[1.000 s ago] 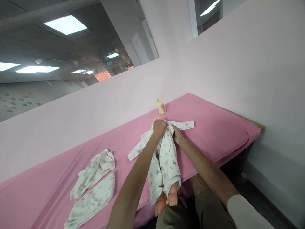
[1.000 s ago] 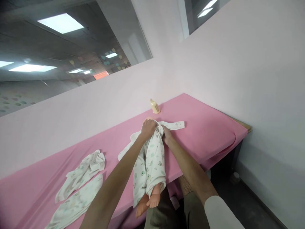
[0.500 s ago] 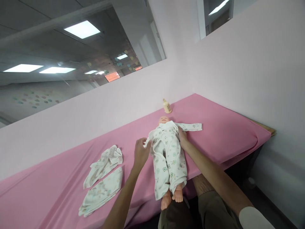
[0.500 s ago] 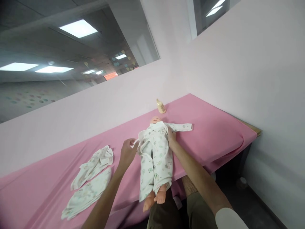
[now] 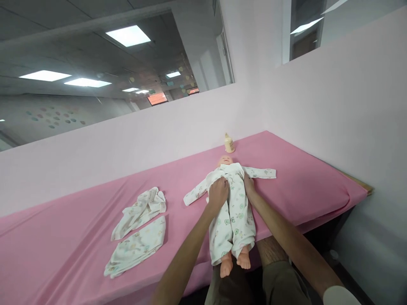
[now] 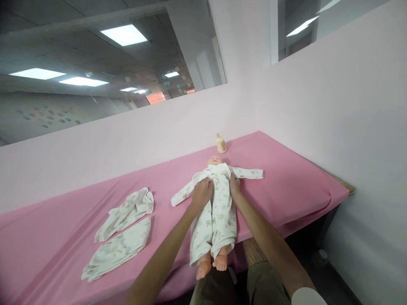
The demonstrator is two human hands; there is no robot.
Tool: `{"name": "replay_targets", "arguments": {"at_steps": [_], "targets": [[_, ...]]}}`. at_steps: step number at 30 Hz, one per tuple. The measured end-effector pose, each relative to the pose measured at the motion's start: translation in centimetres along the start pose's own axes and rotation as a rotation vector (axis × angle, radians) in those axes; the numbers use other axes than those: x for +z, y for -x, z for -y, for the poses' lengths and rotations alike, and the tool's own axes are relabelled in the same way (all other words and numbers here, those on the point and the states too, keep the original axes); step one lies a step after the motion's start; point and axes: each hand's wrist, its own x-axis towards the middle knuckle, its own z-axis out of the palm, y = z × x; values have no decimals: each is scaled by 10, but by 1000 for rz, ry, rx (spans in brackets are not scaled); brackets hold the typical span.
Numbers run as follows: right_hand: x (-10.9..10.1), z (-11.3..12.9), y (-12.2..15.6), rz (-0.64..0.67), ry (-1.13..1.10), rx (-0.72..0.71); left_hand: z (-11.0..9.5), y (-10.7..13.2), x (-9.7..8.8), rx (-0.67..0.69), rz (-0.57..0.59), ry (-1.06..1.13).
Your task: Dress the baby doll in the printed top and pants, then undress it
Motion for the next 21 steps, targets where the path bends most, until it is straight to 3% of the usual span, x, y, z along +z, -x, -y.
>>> {"name": "replay_targets", "arguments": {"at_steps": [3, 5, 8, 10, 13, 15, 17, 19, 21], "targets": [[0, 4, 2, -22, 61, 51, 5, 1, -11, 50, 84, 75], [-1, 8, 5, -29, 99, 51, 21, 1, -22, 51, 101, 226], [-7, 13, 14, -32, 149, 8, 55, -4, -34, -80, -31, 344], [-12, 17, 23, -53, 182, -53, 76, -9, -36, -179, -105, 318], [-13, 28, 41, -93, 327, -327, 91, -19, -29, -190, -27, 319], [-6, 37, 54, 12, 526, -633, 90, -25, -23, -142, 19, 327], [8, 46, 65, 242, 769, -884, 84, -30, -19, -113, -6, 319], [26, 52, 73, 465, 1001, -1006, 79, -33, -18, -111, -76, 337], [43, 53, 77, 599, 1216, -1088, 76, -34, -18, -108, -156, 387]]}}
